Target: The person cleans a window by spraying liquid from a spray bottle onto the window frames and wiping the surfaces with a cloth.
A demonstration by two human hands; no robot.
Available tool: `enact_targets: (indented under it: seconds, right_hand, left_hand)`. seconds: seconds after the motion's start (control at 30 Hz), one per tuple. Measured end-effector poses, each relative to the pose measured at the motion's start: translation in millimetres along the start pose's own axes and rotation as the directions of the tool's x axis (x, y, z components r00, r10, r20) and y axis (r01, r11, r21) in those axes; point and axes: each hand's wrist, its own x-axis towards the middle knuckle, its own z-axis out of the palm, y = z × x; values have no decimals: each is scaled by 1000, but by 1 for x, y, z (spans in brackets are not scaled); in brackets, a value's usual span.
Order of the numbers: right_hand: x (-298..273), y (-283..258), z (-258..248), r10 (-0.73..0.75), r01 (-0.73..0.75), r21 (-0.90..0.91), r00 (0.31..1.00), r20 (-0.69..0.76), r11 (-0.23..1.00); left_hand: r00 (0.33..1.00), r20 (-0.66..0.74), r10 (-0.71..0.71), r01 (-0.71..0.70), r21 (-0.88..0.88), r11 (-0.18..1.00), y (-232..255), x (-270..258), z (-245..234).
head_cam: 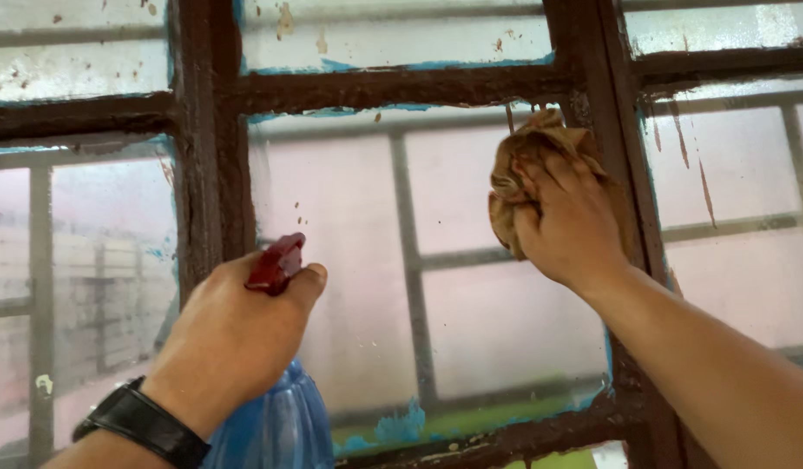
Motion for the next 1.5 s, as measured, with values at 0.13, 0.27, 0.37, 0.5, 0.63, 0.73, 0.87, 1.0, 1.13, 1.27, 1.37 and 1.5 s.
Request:
enact_targets:
  seconds: [0.13, 0.27, 0.37, 0.5, 0.63, 0.73, 0.87, 1.0, 1.13, 1.27, 1.37, 1.5]
  right_hand:
    - [-15, -12, 0, 0, 21, -134, 988, 156, 991]
    - [-12, -1, -4, -29, 38, -45, 982, 186, 998]
    - [20, 6, 7, -45, 45, -33, 999, 3, 998]
    - [34, -9, 9, -90, 92, -35, 995, 48, 995]
    - [16, -18, -16, -220, 228, -36, 963, 156, 973]
    - [34, -6, -29, 176, -170, -52, 893, 415, 984]
    - [48, -8, 2, -71, 71, -45, 997, 11, 996]
    - [25, -16, 6, -272, 275, -134, 961, 40, 952]
    - [42, -2, -14, 29, -29, -7, 955, 296, 1000]
    - [73, 3, 0, -85, 85, 0, 996, -27, 996]
    - [58, 0, 8, -113, 112, -23, 993, -33, 993]
    - [52, 1, -5, 50, -48, -15, 955, 292, 999]
  left_hand:
    - [999, -35, -3, 1, -44, 999, -1, -1, 2]
    - [999, -50, 2, -3, -20, 1000, -3, -1, 2]
    - [998, -51, -23, 20, -47, 999, 1, -2, 3]
    - [998, -64, -21, 17, -75, 997, 0, -6, 2]
    - [995, -60, -81, 77, -62, 995, -8, -2, 1]
    - [992, -79, -99, 96, -44, 994, -16, 6, 1]
    - [987, -158, 28, -29, -4, 1000, -14, 18, 4]
    - [993, -77, -91, 84, -91, 992, -2, 20, -5]
    - [991, -125, -50, 46, -38, 998, -3, 17, -11]
    - [991, -124, -54, 48, -50, 998, -5, 23, -20]
    - [993, -99, -67, 68, 8, 998, -7, 26, -16]
    - [989, -95, -115, 112, -35, 993, -14, 27, -17]
